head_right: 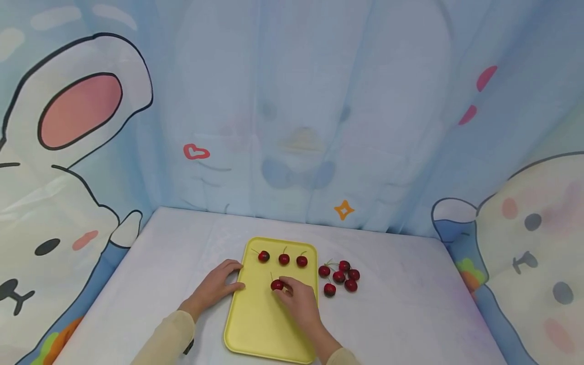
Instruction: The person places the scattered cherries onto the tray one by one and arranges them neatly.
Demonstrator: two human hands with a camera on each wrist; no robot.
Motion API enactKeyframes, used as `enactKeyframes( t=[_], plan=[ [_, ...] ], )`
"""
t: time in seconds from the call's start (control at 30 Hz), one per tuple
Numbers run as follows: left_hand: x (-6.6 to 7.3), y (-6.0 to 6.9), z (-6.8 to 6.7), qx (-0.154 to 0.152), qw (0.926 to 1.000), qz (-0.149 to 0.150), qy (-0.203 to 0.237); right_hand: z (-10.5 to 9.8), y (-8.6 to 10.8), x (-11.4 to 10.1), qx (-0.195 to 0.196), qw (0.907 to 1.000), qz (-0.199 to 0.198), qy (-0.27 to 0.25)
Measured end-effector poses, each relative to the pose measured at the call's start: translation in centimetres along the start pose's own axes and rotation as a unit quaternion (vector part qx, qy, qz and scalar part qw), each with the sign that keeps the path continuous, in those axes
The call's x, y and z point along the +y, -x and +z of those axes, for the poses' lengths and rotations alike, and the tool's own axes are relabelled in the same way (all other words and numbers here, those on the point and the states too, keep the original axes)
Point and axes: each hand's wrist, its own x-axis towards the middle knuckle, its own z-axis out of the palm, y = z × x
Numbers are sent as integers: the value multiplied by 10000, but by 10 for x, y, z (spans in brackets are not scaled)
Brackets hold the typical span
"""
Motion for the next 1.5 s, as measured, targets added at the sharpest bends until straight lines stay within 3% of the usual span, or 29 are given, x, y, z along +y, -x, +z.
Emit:
enactKeyframes(
  t=[0.2,0.47,0.63,0.93,1.5],
  plan=[
    [-1,0,1,-42,10000,-26,-72,22,-11,-5,16,9997,-262,7],
    [-2,0,1,16,9999,69,-144,42,-22,-11,44,9998,-46,185],
    [-1,1,0,62,9999,83,-134,51,-28,-13,48,9982,-182,571],
    [-2,0,0,29,9999,80,-130,47,-37,-20,-175,9889,-477,1395],
    [0,0,-1,-107,9999,-87,-95,50,-41,-20,-110,9896,-425,1367]
  ],
)
